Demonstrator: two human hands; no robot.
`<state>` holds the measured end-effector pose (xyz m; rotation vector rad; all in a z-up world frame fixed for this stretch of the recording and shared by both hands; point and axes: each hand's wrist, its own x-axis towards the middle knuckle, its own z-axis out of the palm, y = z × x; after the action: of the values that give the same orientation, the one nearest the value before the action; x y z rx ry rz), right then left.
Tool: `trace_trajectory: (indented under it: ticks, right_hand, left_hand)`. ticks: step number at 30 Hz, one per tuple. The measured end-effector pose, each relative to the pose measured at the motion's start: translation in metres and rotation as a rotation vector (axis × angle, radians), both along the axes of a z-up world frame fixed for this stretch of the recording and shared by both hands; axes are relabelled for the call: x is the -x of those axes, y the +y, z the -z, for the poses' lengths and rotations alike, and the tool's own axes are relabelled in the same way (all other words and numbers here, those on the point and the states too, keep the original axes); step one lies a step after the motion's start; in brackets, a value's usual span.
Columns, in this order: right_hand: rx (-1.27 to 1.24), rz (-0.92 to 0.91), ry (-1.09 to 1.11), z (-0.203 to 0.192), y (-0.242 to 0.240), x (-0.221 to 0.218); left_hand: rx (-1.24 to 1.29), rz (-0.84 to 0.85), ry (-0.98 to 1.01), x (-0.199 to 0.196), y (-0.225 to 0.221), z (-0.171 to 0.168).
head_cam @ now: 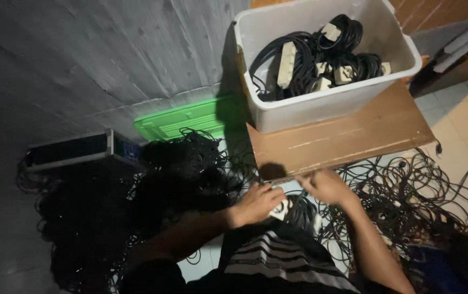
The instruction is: The person picks up black power cables from a pile on the floor, winds them into coils by hand, and places the coiled cables into a white plastic storage bin containing several power strips.
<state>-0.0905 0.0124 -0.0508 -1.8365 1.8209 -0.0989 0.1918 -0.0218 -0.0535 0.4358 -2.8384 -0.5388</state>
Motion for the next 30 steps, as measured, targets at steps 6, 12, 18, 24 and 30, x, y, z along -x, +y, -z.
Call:
trace_trajectory:
  ticks: [6, 12, 18, 24, 30]
  right_hand:
    - [0.125, 0.491, -0.927, 0.093, 0.032, -0.061]
    - [0.010, 0.322, -0.125, 0.040, 0.100, -0.060]
    - [0.321, 0.108, -0.098, 0.031, 0.044, 0.050]
    - [0.136, 0.682, -1.036, 0.124, 0.076, -0.018]
    - [-0.125, 0.274, -0.641, 0.063, 0.121, -0.034]
  left_hand:
    - [-0.094, -0.283, 0.473, 0.022, -0.011, -0.045]
    - [0.230, -0.485, 0.052, 0.028, -0.053, -0.015]
    - [-0.016, 0.169, 0.084, 0.033, 0.010, -0.005]
    - [-0.034, -0.041, 0.338, 0.065, -0.018, -0.029]
    - [0.203, -0.326, 0.117, 0.071, -0.047, 0.022]
